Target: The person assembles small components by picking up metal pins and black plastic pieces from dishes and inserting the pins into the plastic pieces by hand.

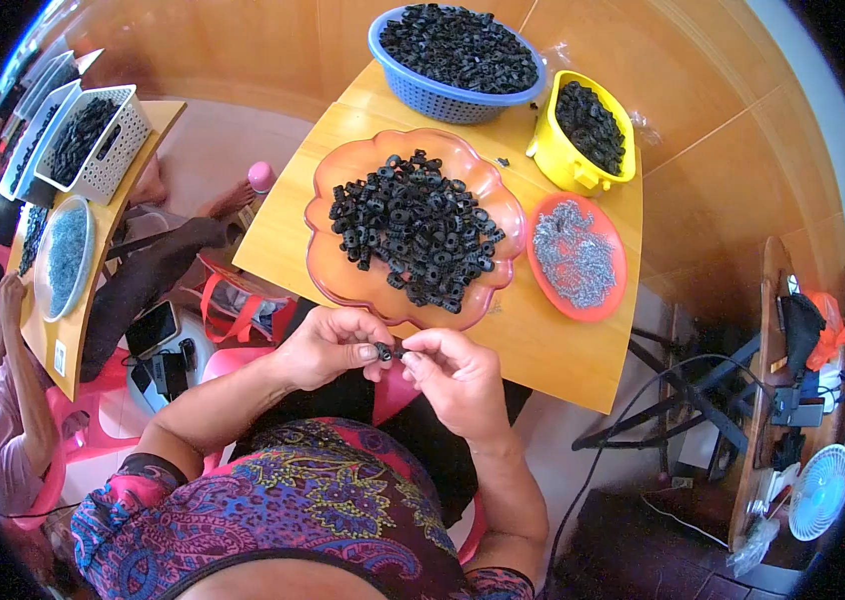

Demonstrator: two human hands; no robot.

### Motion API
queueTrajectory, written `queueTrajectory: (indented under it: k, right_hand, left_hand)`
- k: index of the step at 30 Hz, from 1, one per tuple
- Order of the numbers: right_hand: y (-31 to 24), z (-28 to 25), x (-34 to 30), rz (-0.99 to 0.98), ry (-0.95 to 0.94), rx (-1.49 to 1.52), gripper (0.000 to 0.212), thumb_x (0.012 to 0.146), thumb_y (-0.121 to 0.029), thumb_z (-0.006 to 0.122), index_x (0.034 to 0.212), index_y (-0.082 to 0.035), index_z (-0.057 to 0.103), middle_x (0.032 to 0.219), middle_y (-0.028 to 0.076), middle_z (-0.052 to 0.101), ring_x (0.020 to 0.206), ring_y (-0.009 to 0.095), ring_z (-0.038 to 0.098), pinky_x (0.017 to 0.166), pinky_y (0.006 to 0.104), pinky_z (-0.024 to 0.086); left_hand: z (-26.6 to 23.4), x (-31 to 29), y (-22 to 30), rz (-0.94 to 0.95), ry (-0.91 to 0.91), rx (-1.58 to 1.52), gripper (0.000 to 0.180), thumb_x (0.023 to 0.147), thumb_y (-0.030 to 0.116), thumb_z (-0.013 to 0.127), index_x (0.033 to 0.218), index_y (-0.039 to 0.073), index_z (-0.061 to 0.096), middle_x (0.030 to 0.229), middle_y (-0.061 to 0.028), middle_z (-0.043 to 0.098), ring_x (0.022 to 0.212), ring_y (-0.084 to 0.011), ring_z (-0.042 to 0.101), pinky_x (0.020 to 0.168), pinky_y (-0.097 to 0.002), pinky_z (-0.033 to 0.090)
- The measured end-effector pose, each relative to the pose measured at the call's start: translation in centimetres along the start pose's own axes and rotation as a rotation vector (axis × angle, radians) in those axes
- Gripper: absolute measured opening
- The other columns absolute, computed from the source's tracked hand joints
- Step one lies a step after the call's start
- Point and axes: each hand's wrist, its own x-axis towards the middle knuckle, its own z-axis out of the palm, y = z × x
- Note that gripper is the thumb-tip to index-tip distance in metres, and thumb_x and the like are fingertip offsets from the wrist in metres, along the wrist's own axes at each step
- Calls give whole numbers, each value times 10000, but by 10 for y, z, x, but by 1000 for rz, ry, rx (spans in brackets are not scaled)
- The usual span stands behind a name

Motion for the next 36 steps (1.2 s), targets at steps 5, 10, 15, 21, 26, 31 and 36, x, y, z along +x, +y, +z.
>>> queueTrajectory:
  k: [5,10,15,21,26,31,36]
  right_hand:
    - [0,1,-1,2,-46,-61,124,872,23,588,994,29,604,830,44,639,705,76,600,620,200,487]
    - [2,5,0,-21,-35,-60,125,867,28,588,992,26,593,820,51,641,689,77,603,607,201,490]
    - [9,3,0,-38,-49,-208,108,862,48,582,966,20,580,797,42,628,683,73,596,598,197,486]
    - [17,4,1,-102,-52,-314,114,829,95,571,922,30,580,776,43,614,673,78,598,584,213,489]
    - [10,11,1,-304,6,-582,101,776,126,572,836,45,580,750,62,596,662,80,600,556,217,476]
    - [6,11,-2,-375,-4,-699,109,786,126,559,852,41,577,767,54,597,677,78,600,574,218,482]
    - [7,0,1,-32,-162,-211,128,832,105,544,931,26,562,808,32,600,701,68,587,613,209,490]
  left_hand:
    - [4,4,-4,12,32,-43,161,911,29,561,1054,-41,586,908,-97,644,765,-149,621,714,-279,517]
    - [5,2,-2,11,43,28,148,917,48,564,1042,-24,598,884,-71,650,744,-123,620,695,-258,523]
    - [14,-3,-1,36,128,236,137,923,46,558,1039,-7,609,866,-47,653,719,-95,612,671,-235,516]
    - [22,-6,6,188,153,613,122,870,-33,570,981,-44,620,803,-77,644,708,-143,630,664,-262,513]
    - [20,-3,-2,562,174,925,151,789,-78,606,934,-40,626,788,-134,634,678,-207,638,625,-292,504]
    - [23,-8,6,435,177,876,151,798,-50,638,948,-43,629,802,-134,648,711,-197,646,637,-294,507]
    - [21,-11,9,124,184,463,141,838,0,647,976,-31,642,827,-94,672,763,-128,634,668,-273,508]
